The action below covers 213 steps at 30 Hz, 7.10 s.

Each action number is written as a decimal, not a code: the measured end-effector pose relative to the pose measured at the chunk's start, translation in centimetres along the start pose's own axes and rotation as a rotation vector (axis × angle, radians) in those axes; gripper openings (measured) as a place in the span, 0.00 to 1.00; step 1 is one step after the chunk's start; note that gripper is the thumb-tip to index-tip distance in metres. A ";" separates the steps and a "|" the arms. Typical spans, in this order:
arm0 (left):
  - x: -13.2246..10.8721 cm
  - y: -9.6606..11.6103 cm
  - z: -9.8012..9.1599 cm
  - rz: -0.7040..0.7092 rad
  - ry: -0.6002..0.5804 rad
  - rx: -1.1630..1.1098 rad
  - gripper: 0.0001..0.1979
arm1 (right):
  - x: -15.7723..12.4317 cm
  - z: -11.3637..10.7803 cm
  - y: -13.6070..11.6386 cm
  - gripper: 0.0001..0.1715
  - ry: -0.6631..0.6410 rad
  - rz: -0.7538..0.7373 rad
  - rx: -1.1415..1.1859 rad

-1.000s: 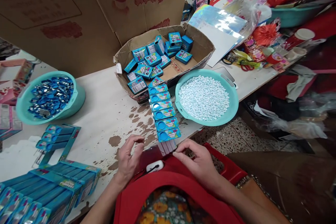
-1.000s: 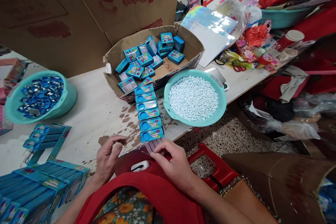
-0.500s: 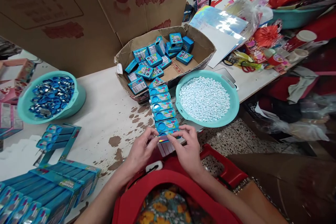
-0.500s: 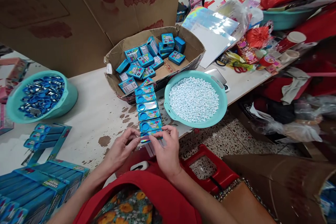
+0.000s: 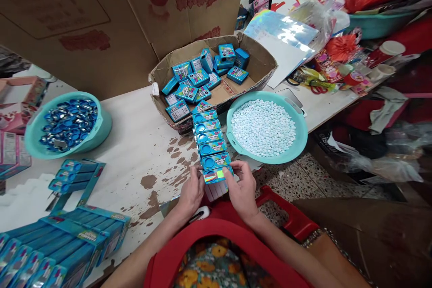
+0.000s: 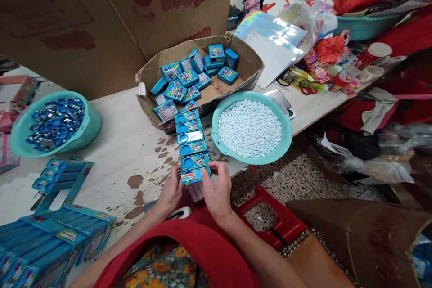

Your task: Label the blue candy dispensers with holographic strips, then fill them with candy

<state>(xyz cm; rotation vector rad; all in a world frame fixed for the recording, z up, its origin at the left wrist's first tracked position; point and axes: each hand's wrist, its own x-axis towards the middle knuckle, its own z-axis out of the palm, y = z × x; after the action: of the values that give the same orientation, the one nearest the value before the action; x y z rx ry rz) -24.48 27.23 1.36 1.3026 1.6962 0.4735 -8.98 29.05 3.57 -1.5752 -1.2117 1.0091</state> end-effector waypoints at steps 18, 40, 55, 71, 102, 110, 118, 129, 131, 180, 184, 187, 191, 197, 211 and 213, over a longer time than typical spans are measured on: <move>-0.1 -6.1 -0.1 0.044 -0.334 0.365 0.15 | -3.5 1.6 6.5 0.29 -0.763 -0.567 -0.669; 1.3 -6.4 -0.7 -0.003 -0.443 0.146 0.14 | -2.9 0.7 8.4 0.15 -0.823 -0.834 -0.761; -3.4 4.5 -7.2 0.270 -0.129 -0.190 0.21 | -1.1 -3.5 -5.0 0.06 -0.451 -0.268 -0.060; 1.6 4.5 -4.3 0.198 -0.044 -0.271 0.06 | 3.1 1.1 -2.6 0.05 -0.047 -0.221 -0.247; -1.5 -8.5 -1.6 -0.027 -0.235 0.380 0.15 | -3.6 2.6 6.7 0.25 -0.865 -0.518 -0.556; -2.4 -7.8 -1.5 0.077 -0.133 0.440 0.09 | -3.6 3.3 7.0 0.25 -0.871 -0.554 -0.725; -1.7 -8.3 -1.1 0.028 -0.173 0.324 0.13 | -3.4 3.6 7.2 0.23 -0.892 -0.624 -0.795; -1.2 -8.0 -1.4 -0.080 -0.202 0.149 0.13 | -2.9 2.9 6.6 0.13 -0.991 -0.762 -0.836; -1.0 -8.1 -1.2 -0.080 -0.187 0.161 0.12 | -3.0 2.9 6.9 0.08 -0.994 -0.779 -0.813; 0.4 -5.0 -5.0 0.024 -0.313 0.186 0.13 | 1.9 -1.5 -2.8 0.09 -0.014 -0.434 -0.134; -2.2 -8.2 -2.8 -0.085 -0.305 0.362 0.11 | -2.3 -0.7 0.4 0.09 -0.764 -0.617 -0.150; -2.7 -9.0 -2.0 -0.113 -0.187 0.389 0.14 | -3.1 1.4 3.6 0.13 -0.959 -0.483 -0.274; -2.7 -9.2 -2.2 -0.071 -0.134 0.406 0.12 | -2.9 3.8 5.7 0.22 -0.995 -0.462 -0.458; -2.4 -9.6 -2.0 -0.062 -0.148 0.378 0.16 | -2.7 5.4 6.4 0.19 -0.978 -0.562 -0.631; -1.4 -9.3 -2.0 -0.198 -0.163 0.146 0.14 | -2.1 4.5 9.3 0.11 -1.013 -0.879 -0.764; -1.3 -9.4 -1.9 -0.202 -0.160 0.143 0.14 | -2.0 4.7 9.3 0.09 -1.001 -0.870 -0.743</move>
<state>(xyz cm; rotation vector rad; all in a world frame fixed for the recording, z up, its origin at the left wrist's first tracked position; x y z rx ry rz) -31.23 22.97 -4.16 1.2180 1.7281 0.1282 -11.36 26.62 -6.45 -0.7061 -2.8740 0.7464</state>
